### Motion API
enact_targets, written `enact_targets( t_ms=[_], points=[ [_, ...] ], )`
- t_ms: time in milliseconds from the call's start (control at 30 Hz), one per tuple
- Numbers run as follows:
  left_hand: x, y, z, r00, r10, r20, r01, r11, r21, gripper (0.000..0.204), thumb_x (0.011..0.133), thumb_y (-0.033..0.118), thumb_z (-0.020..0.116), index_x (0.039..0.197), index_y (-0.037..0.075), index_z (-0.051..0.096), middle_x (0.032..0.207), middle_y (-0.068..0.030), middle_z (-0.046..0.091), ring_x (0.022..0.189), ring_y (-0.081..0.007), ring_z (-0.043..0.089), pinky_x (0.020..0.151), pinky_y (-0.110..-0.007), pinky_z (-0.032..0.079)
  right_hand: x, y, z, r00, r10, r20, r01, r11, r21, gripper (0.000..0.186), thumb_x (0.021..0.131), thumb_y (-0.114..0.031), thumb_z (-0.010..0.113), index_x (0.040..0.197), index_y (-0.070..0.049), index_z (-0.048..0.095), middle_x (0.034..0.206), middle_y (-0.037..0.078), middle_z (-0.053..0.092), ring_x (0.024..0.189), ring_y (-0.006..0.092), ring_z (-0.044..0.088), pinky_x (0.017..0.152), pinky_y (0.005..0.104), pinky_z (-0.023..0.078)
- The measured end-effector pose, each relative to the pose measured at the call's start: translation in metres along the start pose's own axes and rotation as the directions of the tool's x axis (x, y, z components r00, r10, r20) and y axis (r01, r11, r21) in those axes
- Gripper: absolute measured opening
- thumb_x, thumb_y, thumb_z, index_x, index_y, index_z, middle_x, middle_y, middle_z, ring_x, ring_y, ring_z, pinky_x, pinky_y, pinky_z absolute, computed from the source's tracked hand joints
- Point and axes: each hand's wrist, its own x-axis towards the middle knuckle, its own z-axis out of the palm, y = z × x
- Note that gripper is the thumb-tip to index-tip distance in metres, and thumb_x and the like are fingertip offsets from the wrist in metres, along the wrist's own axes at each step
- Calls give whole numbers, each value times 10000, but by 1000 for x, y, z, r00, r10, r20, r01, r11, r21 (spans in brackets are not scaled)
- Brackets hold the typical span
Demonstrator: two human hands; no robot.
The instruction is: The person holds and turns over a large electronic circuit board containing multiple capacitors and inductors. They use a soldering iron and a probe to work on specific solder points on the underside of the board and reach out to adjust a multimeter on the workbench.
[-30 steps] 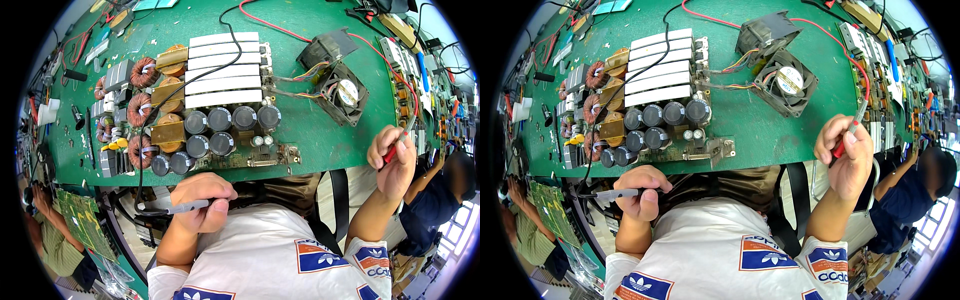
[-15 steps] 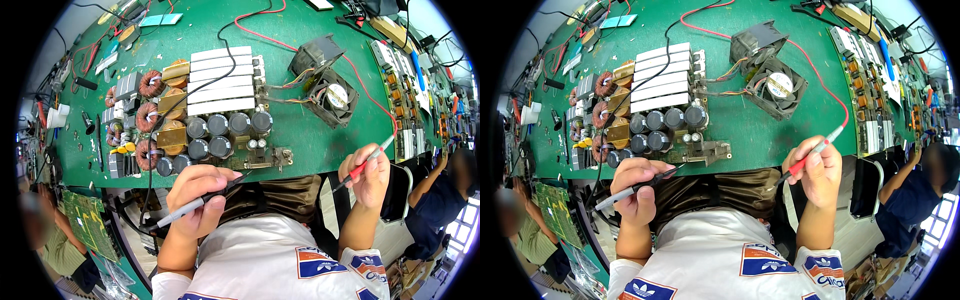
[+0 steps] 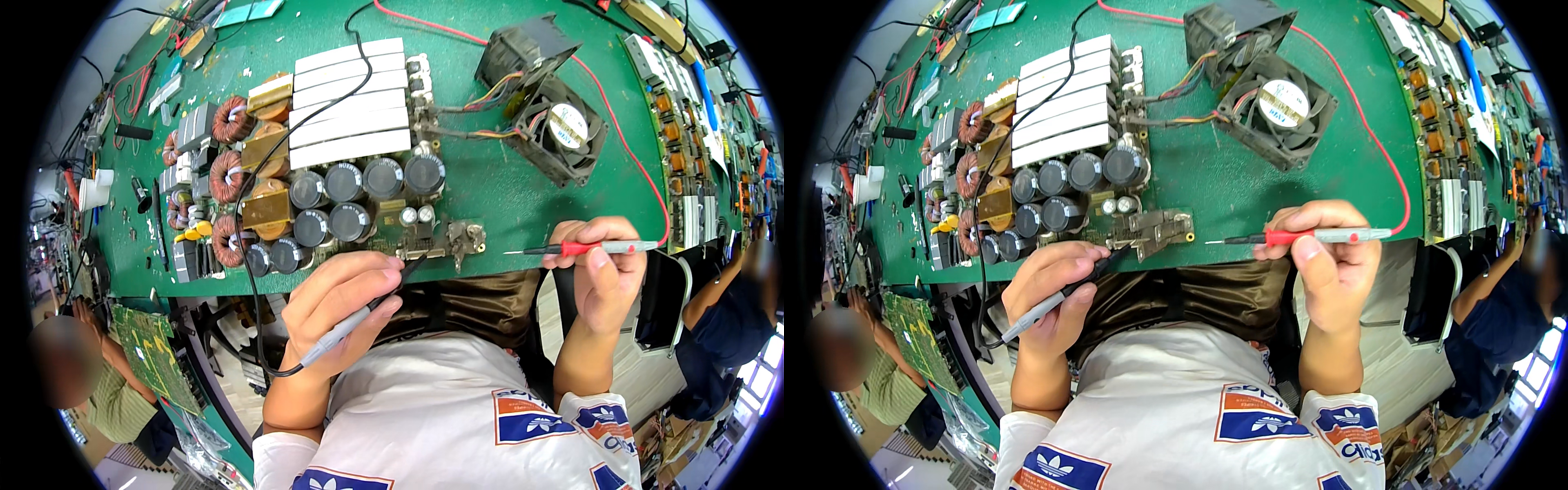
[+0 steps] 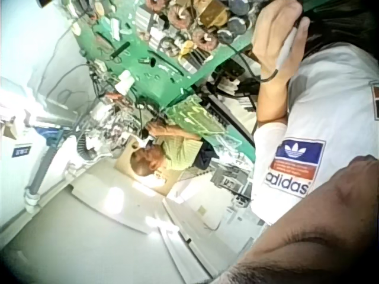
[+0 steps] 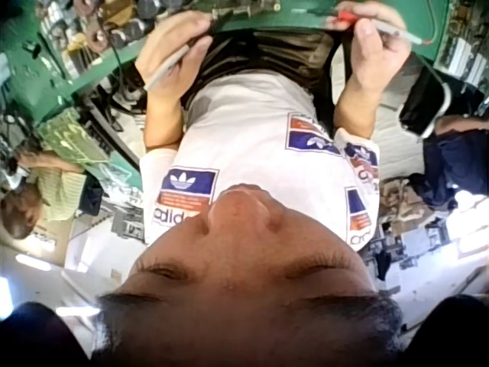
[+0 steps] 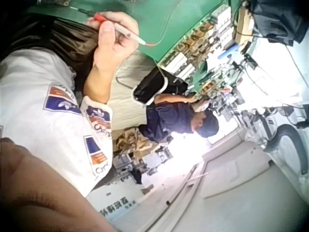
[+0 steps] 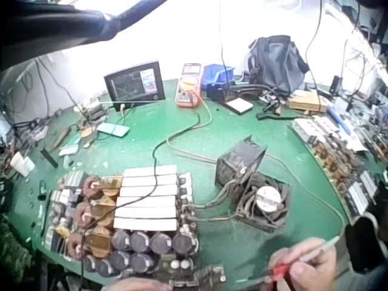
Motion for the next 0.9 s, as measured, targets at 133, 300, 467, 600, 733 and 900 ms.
enact_targets(
  t_ms=[133,300,467,600,733,900],
  points=[
    [2,1,3,999,-39,6,39,998,41,188,831,53,714,1002,-14,675,927,-195,688,851,-302,688,776,-366,554,1,0,0,1000,-20,-14,19,999,-34,217,912,-136,637,1014,46,577,756,153,639,720,237,632,651,360,558],
    [12,5,0,998,1,68,-7,995,95,219,788,34,739,989,-14,668,905,-183,690,832,-314,682,765,-376,548,3,2,0,999,-34,3,34,999,5,200,920,-124,615,1021,43,572,747,152,638,709,249,625,660,361,526],
    [13,7,4,988,132,81,-145,972,186,288,717,14,773,980,-10,658,910,-182,695,824,-336,686,757,-401,559,3,3,2,999,-49,-4,49,999,6,204,916,-126,619,1019,44,574,738,150,638,706,247,625,660,362,528],
    [13,0,10,951,299,75,-308,914,263,299,707,64,801,964,-2,665,926,-138,684,777,-300,681,640,-352,587,3,3,1,999,-47,-9,47,999,4,199,917,-121,610,1021,45,575,740,150,635,707,247,625,661,362,528],
    [11,-2,8,957,281,77,-291,926,242,292,709,55,799,964,-1,668,932,-145,691,786,-299,683,649,-351,586,3,3,1,999,-43,-6,43,999,10,191,920,-115,597,1021,46,574,742,151,632,709,248,623,666,363,529],
    [7,-5,5,982,183,55,-190,971,147,291,720,24,770,982,-10,648,937,-199,710,822,-350,689,732,-401,572,2,3,2,999,-48,-10,48,999,-4,189,921,-116,596,1019,43,572,745,149,632,714,249,622,672,365,531]
  ],
)
